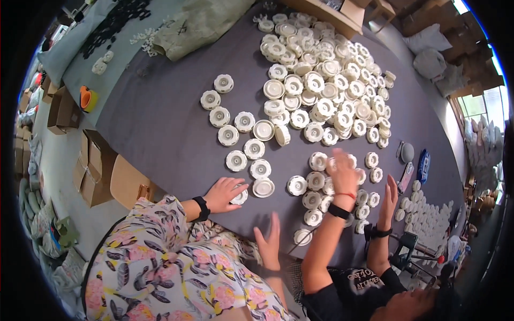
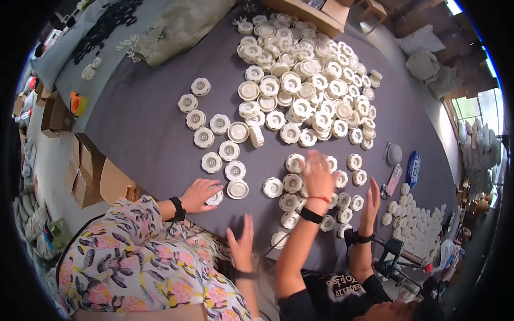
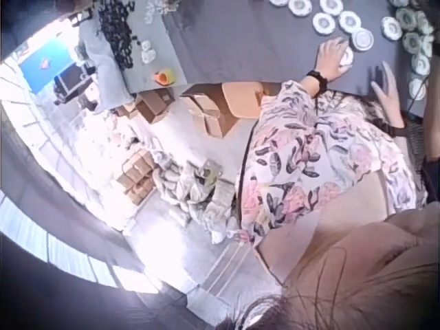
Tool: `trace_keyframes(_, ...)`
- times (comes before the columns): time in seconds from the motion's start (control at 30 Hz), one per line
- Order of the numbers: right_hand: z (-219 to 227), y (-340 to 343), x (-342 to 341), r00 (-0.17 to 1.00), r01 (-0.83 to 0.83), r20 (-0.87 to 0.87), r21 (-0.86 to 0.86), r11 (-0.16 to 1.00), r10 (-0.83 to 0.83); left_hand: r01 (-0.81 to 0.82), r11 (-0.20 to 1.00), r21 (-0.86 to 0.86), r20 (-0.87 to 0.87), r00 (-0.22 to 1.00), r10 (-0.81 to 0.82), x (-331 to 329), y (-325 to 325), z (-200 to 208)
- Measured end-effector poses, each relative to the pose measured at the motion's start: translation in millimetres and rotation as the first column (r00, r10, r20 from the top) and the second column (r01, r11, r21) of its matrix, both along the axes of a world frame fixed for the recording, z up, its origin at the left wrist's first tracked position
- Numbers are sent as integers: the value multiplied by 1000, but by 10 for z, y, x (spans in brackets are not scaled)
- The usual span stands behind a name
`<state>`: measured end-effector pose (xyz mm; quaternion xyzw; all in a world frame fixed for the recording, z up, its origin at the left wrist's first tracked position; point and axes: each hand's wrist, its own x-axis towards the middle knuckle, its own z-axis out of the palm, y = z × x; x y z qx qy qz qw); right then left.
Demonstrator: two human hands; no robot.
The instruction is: The person is sorting and assembling white plastic circular components, inserting small springs and using a manual press tool to secure them.
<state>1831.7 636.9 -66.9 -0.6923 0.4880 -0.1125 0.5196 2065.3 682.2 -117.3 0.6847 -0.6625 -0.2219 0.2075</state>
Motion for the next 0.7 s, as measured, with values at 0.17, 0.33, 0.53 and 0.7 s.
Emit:
trace_keyframes(0.17,-446,-430,954,932,-49,-337,-479,876,-132,92,996,-6,-255,963,-91,263,-97,4)
trace_keyframes(0.33,-461,-492,927,830,553,-65,224,802,-554,-7,966,258,-514,846,143,469,-205,79)
trace_keyframes(0.53,-369,-177,726,845,411,-293,-178,894,-447,-46,981,188,-264,960,96,681,-133,29)
trace_keyframes(0.7,-554,-70,931,929,-130,-369,-390,912,-25,131,991,4,-288,949,-125,520,-141,48)
